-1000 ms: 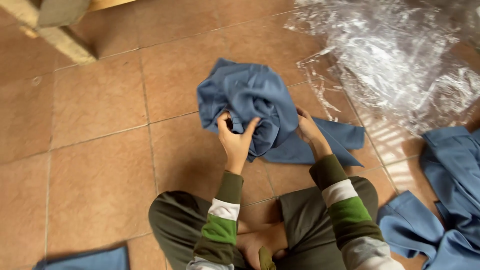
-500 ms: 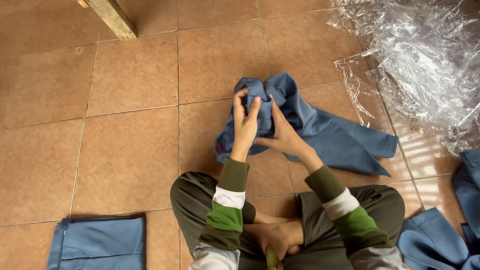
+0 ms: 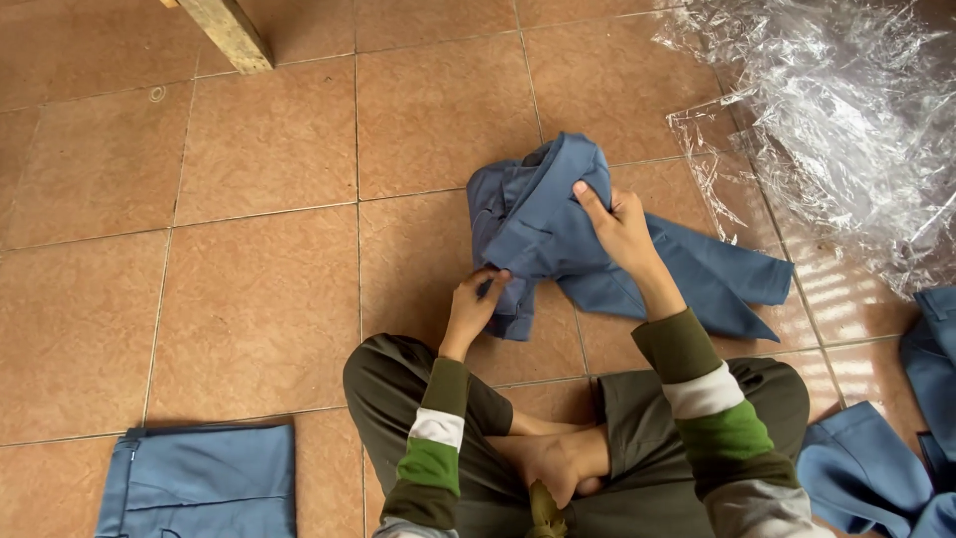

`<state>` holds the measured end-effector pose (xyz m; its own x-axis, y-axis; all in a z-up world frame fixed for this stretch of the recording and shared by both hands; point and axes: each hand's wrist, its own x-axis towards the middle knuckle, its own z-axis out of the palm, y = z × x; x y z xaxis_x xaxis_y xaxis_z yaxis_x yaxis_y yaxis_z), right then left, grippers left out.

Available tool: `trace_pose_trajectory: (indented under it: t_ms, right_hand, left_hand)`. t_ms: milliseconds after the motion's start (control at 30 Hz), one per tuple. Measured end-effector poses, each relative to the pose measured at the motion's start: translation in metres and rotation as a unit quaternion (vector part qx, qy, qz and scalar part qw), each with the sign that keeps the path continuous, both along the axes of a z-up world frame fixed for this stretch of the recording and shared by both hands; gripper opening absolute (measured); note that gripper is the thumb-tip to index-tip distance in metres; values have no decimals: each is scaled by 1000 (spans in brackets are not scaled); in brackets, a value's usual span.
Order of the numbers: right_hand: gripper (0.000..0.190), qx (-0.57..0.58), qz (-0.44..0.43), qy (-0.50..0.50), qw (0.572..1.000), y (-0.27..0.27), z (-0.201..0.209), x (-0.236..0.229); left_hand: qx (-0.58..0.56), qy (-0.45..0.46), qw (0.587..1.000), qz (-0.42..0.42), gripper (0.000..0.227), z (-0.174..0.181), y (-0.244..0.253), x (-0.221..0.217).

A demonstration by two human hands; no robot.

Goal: The person picks up a pair of blue trousers from a pile, spreads them out on the floor, and folds them into a compact rectangle.

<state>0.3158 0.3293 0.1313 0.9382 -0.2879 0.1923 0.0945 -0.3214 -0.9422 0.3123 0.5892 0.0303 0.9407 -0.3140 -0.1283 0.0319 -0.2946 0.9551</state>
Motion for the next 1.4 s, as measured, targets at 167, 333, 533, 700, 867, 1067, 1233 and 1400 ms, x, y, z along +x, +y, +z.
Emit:
trace_pose_trajectory:
  t_ms: [167, 333, 533, 700, 867, 1067, 1233, 1400]
  right_hand:
    - [53, 14, 51, 9, 999, 2, -2, -3]
    - [30, -131, 48, 8, 990, 48, 62, -20]
    - [67, -90, 165, -30, 982, 37, 56, -43]
    - [37, -175, 165, -60, 969, 29, 12, -39]
    - [14, -188, -13, -48, 981, 24, 3, -4]
    - [36, -145, -71, -74, 984, 31, 21, 24]
    - [48, -123, -94, -90, 984, 42, 39, 22]
    - [41, -155, -115, -111, 975, 31, 26, 29]
  left_hand:
    - [-177, -15, 984, -32, 71, 14, -29, -12]
    - [-303, -116, 945, -26, 36, -23, -56, 13]
    - [-448, -41, 893, -13, 14, -23, -66, 10]
    - [-211, -72, 975, -12, 17, 28, -52, 0]
    - [100, -77, 990, 58, 72, 14, -30, -10]
    - [177, -35, 969, 170, 95, -25, -38, -39]
    - [169, -208, 948, 172, 84, -63, -56, -34]
    - [98, -160, 972, 139, 30, -22, -46, -33]
